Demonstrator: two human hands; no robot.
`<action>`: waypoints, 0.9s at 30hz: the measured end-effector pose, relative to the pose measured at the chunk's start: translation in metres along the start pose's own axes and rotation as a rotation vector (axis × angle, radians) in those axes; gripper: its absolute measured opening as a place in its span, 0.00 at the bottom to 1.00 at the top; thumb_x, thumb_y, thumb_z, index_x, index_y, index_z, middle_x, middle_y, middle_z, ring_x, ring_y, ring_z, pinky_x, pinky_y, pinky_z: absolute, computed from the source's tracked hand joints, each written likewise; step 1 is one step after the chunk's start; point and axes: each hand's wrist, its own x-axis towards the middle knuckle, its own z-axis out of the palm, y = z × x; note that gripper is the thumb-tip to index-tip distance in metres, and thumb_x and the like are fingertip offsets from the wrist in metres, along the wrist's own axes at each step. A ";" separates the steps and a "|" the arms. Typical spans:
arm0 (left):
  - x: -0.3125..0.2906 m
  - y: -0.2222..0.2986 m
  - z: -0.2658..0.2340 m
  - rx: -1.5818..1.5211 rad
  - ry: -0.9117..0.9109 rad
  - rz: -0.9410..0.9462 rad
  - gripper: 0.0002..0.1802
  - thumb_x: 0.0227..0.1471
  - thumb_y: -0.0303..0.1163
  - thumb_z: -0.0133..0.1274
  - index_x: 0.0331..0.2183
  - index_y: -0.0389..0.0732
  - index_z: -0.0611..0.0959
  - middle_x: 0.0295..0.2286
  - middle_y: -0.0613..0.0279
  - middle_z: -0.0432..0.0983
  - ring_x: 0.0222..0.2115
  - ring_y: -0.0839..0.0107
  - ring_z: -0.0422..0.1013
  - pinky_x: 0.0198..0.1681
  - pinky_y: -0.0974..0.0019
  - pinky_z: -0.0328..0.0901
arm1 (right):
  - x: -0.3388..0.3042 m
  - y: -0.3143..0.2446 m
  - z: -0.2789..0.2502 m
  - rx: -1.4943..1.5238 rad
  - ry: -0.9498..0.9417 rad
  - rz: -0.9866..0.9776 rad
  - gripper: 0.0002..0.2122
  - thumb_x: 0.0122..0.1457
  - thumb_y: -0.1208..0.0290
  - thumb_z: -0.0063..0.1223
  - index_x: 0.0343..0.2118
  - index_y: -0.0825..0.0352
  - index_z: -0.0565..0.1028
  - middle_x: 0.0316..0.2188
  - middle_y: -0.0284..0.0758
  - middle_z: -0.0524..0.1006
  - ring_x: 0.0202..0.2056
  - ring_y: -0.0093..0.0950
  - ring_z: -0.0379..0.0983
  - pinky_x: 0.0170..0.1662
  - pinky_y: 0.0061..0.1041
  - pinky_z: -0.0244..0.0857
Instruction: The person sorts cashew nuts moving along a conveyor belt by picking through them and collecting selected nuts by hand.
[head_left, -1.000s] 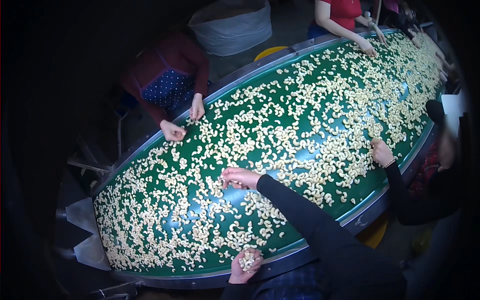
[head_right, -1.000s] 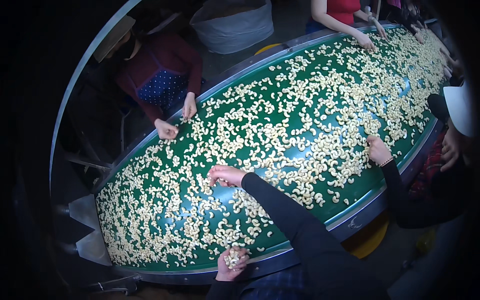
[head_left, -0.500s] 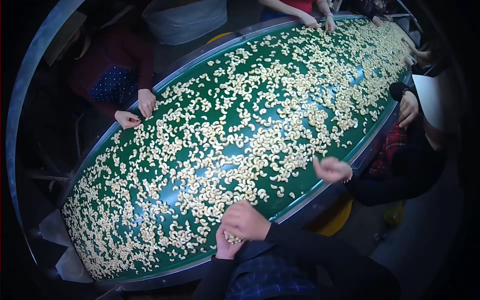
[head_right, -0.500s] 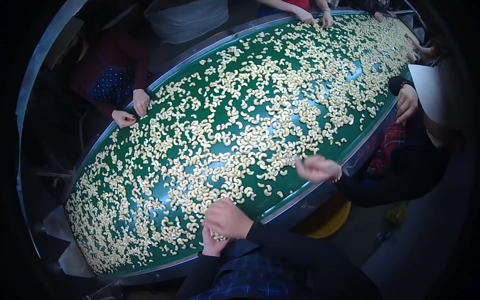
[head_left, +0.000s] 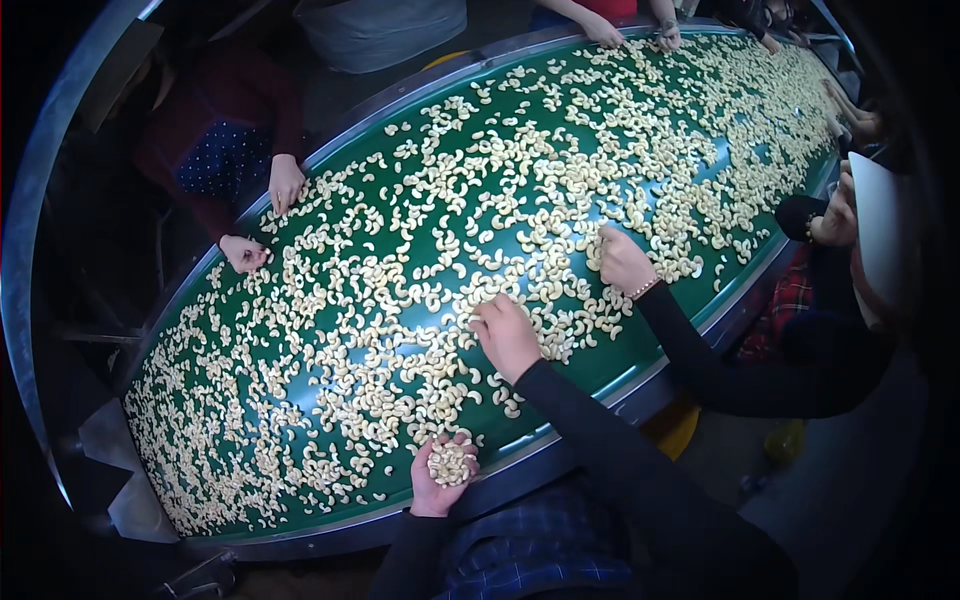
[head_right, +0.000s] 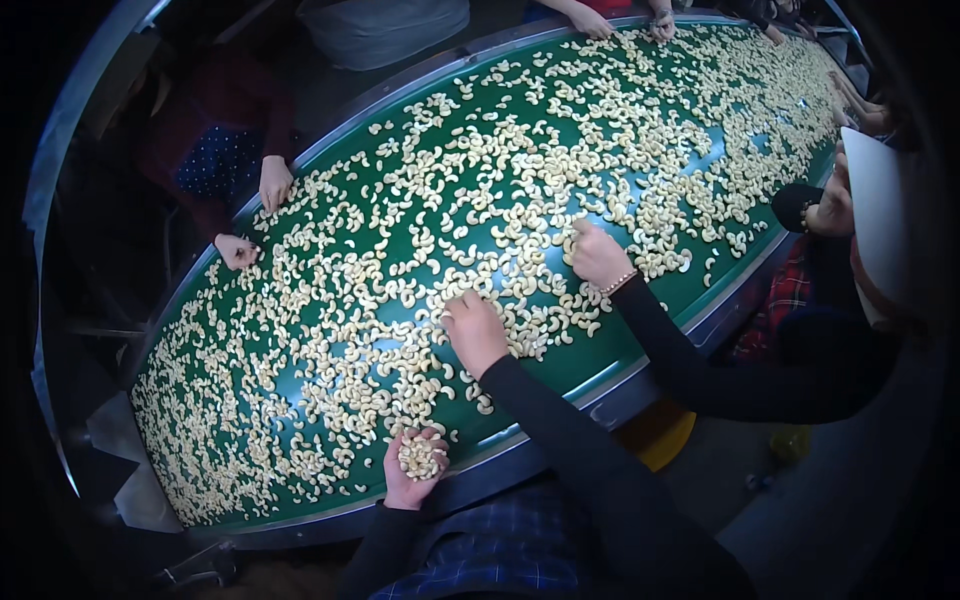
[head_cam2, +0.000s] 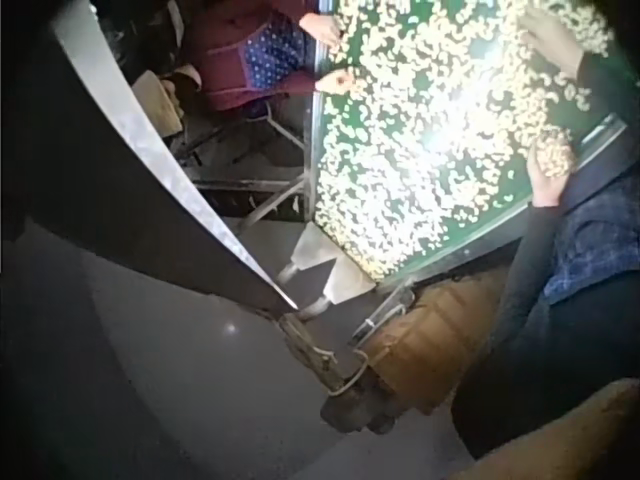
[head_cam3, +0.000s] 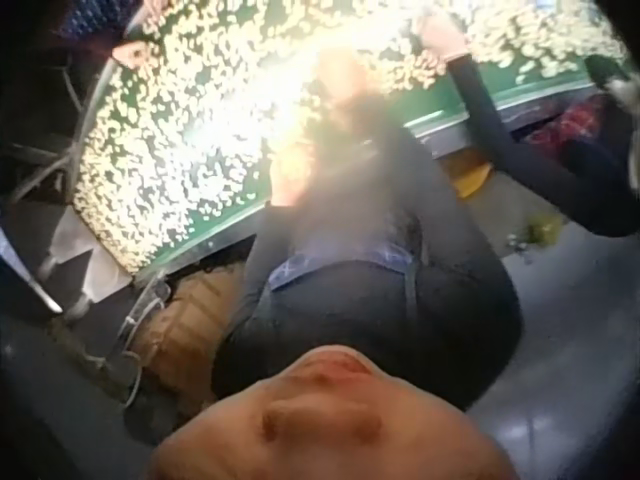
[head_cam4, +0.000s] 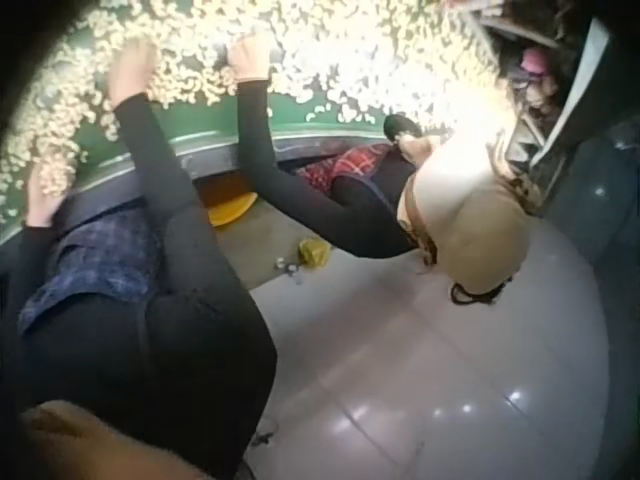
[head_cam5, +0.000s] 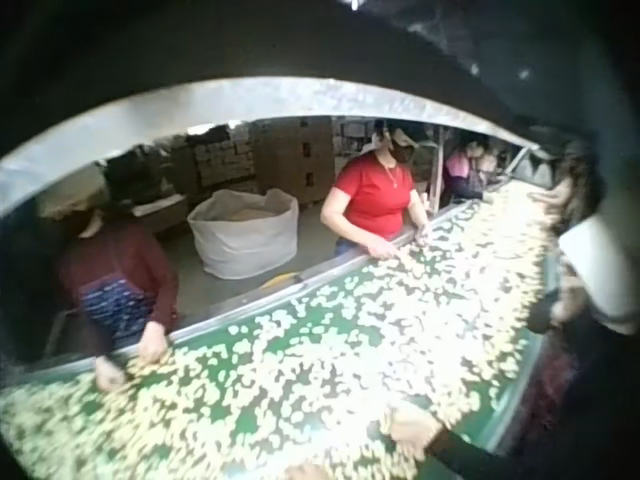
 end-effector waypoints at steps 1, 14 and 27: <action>0.004 -0.006 0.003 -0.017 -0.028 0.003 0.14 0.58 0.42 0.46 0.35 0.41 0.77 0.41 0.57 0.67 0.42 0.60 0.64 0.43 0.57 0.67 | 0.006 0.003 0.004 -0.007 -0.085 0.081 0.06 0.53 0.72 0.58 0.32 0.66 0.75 0.31 0.39 0.71 0.32 0.40 0.72 0.36 0.35 0.67; 0.037 -0.061 0.016 -0.035 -0.010 0.055 0.13 0.59 0.41 0.46 0.34 0.41 0.76 0.37 0.59 0.66 0.38 0.64 0.62 0.41 0.61 0.66 | 0.056 0.063 -0.099 0.296 -0.214 0.411 0.05 0.54 0.69 0.57 0.30 0.64 0.75 0.14 0.31 0.71 0.22 0.25 0.72 0.28 0.24 0.65; 0.088 -0.118 0.034 -0.035 0.002 0.043 0.13 0.59 0.41 0.47 0.35 0.41 0.76 0.37 0.59 0.66 0.39 0.63 0.64 0.41 0.60 0.66 | 0.087 0.073 -0.037 0.011 -0.374 0.048 0.08 0.48 0.65 0.59 0.28 0.63 0.79 0.23 0.37 0.78 0.27 0.37 0.76 0.33 0.36 0.70</action>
